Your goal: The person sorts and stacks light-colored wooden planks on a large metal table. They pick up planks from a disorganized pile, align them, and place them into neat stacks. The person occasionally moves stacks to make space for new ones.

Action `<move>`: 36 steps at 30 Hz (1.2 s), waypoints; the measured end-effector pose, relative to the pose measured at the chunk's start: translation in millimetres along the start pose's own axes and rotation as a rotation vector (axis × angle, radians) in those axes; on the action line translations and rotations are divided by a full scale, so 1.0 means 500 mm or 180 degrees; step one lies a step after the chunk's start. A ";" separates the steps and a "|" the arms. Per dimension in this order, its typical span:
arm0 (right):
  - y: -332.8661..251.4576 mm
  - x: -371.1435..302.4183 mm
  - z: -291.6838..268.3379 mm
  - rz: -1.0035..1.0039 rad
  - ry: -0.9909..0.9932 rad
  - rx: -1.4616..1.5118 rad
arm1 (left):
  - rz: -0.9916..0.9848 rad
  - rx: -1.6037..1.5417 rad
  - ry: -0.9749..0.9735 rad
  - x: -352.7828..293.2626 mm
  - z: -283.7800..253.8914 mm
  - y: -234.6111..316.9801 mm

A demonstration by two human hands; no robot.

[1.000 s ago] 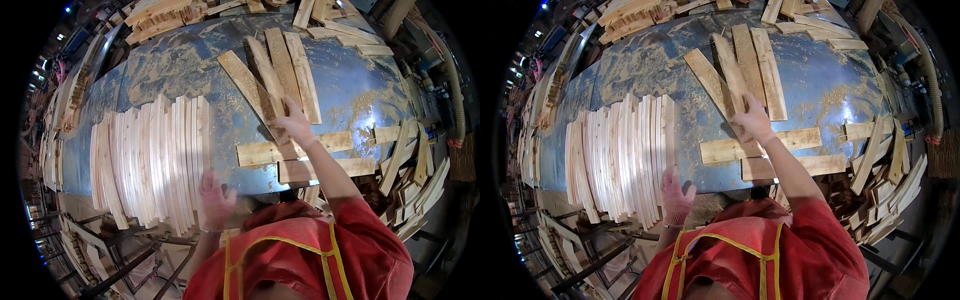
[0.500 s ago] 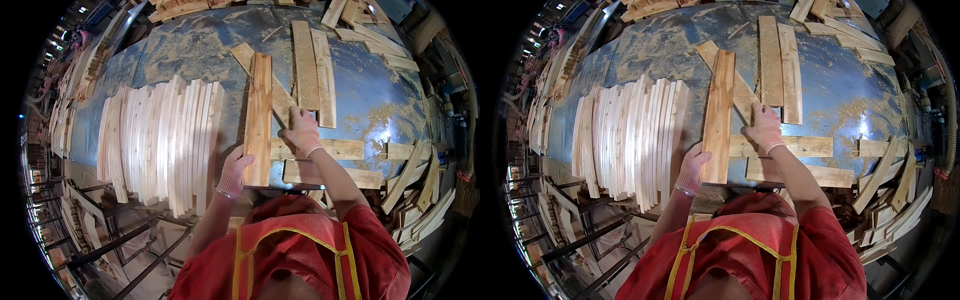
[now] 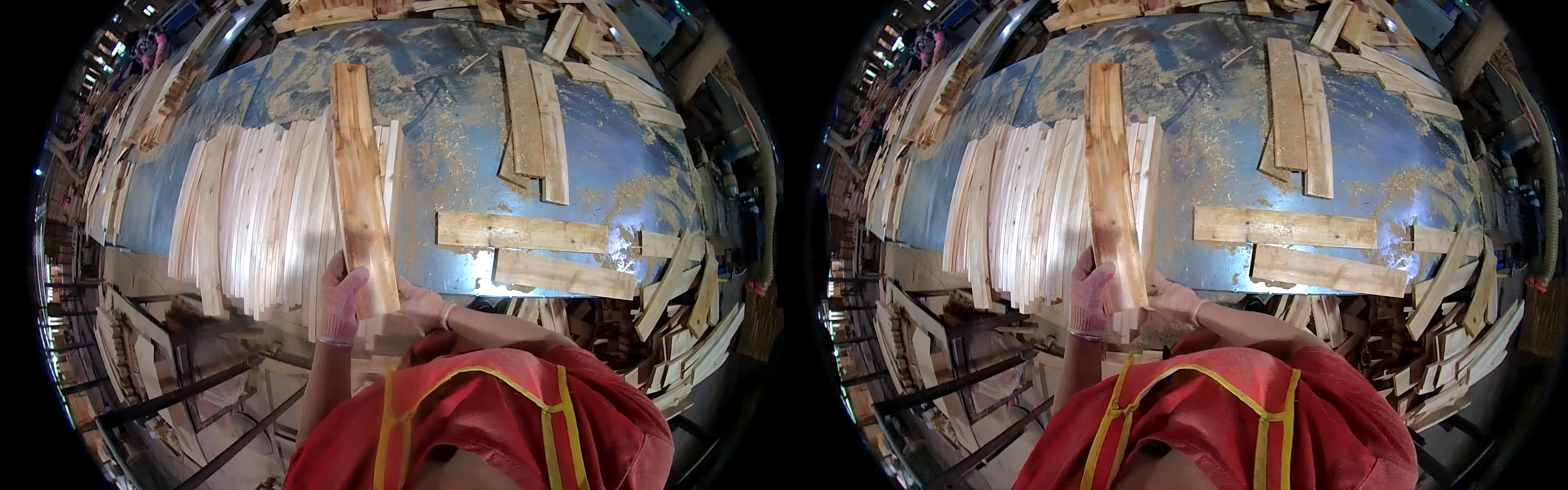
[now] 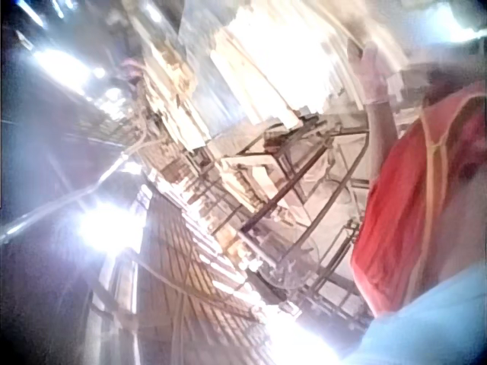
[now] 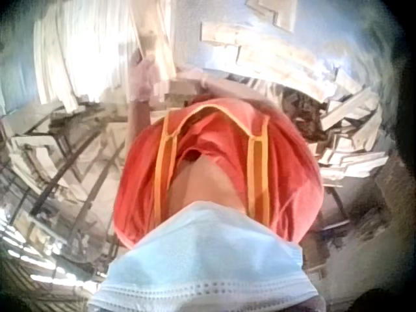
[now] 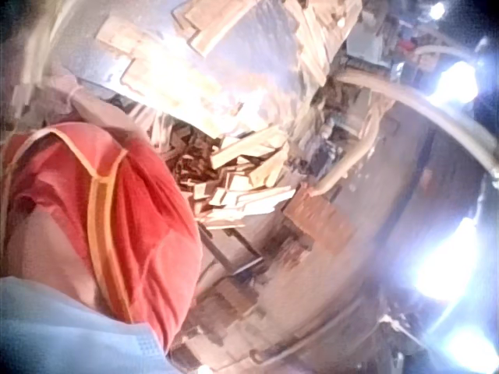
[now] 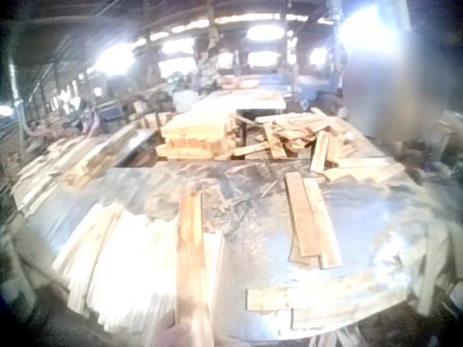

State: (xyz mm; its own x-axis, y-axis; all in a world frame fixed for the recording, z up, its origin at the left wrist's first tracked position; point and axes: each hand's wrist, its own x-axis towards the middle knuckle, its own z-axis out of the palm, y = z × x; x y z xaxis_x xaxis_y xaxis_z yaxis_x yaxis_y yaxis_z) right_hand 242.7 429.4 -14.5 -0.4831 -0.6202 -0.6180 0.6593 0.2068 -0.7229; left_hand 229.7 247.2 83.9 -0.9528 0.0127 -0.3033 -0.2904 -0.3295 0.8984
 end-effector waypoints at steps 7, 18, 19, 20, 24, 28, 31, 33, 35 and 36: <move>0.006 -0.086 -0.073 -0.0603 -0.0755 0.1306 | 0.0092 0.0154 -0.0095 0.005 0.077 -0.094; -0.592 -0.260 -0.784 -0.3457 0.3299 0.0528 | 0.0947 0.1797 -0.1345 0.162 0.255 -0.220; -0.587 -0.274 -0.872 -0.3062 0.3981 -0.0200 | 0.0798 0.1999 -0.1395 0.152 0.288 -0.213; -0.548 -0.273 -0.906 -0.2591 0.4256 -0.0652 | 0.0585 0.2208 -0.1373 0.134 0.309 -0.215; -0.294 -0.227 -0.920 -0.0727 0.4534 -0.1695 | 0.1536 0.3175 -0.0894 0.185 0.361 -0.286; -0.170 -0.162 -0.888 -0.0133 0.4172 -0.1753 | 0.0933 0.3373 -0.0331 0.368 0.479 -0.258; -0.135 -0.105 -0.856 -0.0752 0.4393 -0.1085 | -0.0247 0.2543 -0.0308 0.496 0.560 -0.251; -0.130 -0.101 -0.841 -0.1162 0.3889 -0.0013 | -0.0896 0.1449 -0.0209 0.548 0.585 -0.271; -0.116 -0.127 -0.846 -0.1490 0.2803 0.1305 | -0.1146 0.0688 -0.0479 0.552 0.601 -0.271; -0.108 -0.140 -0.843 -0.1631 0.2205 0.1928 | -0.1158 0.0598 -0.0688 0.542 0.590 -0.263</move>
State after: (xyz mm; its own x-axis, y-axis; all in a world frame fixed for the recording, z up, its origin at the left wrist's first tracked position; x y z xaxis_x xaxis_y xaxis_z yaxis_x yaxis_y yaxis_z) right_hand -1.9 780.5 -62.3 -0.8833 0.0811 -0.4618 0.3684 -0.4891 -0.7906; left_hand -16.4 572.4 -23.0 -0.7767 0.2989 -0.5544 -0.6014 -0.0906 0.7938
